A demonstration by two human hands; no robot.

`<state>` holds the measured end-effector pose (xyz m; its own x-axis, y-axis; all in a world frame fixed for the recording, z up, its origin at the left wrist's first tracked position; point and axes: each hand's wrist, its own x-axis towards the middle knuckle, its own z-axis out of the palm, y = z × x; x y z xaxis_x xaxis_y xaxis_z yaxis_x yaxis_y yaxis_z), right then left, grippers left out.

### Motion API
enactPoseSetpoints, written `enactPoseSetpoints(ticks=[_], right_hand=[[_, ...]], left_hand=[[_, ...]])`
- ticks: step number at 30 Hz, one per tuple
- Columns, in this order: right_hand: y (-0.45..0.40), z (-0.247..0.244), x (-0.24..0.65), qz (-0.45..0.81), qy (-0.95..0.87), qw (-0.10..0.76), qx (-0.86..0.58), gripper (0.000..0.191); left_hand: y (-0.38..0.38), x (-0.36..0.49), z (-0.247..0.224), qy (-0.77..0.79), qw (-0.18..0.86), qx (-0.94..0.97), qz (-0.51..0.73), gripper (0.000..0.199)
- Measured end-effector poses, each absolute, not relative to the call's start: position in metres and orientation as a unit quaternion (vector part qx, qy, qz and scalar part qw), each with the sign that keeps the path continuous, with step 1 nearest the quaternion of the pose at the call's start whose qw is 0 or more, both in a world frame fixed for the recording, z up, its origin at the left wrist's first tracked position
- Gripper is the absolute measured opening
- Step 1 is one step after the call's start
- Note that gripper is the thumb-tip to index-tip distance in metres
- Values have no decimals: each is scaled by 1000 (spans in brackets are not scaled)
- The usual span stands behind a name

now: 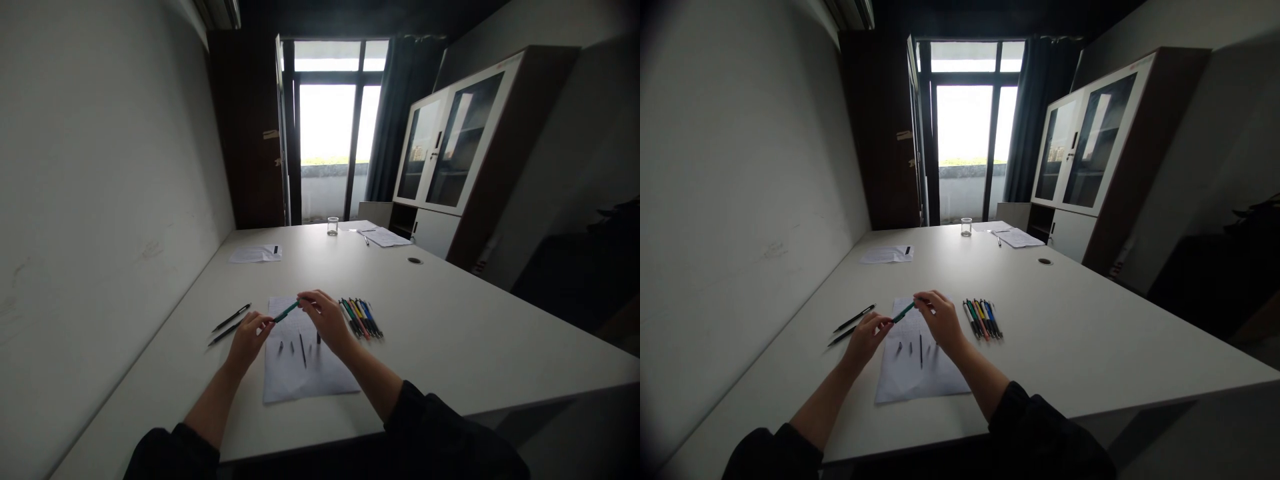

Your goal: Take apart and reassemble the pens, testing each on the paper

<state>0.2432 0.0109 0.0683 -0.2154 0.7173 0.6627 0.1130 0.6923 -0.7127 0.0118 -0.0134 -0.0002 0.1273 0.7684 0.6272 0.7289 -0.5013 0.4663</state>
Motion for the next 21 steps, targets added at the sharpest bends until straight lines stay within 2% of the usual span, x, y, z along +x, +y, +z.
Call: enactPoseSetpoints(ticks=[4, 10, 18, 21], right_hand=[[17, 61, 251, 279, -731, 545, -301, 18], [20, 58, 266, 227, -794, 479, -298, 12], [17, 61, 282, 190, -812, 453, -317, 9], [20, 62, 290, 184, -798, 466, -333, 11]], left_hand=[[-11, 9, -3, 496, 19, 749, 438, 19], [-10, 8, -4, 484, -11, 757, 439, 18], [-10, 10, -5, 473, -24, 764, 438, 20], [-10, 8, -5, 484, -24, 753, 445, 21]])
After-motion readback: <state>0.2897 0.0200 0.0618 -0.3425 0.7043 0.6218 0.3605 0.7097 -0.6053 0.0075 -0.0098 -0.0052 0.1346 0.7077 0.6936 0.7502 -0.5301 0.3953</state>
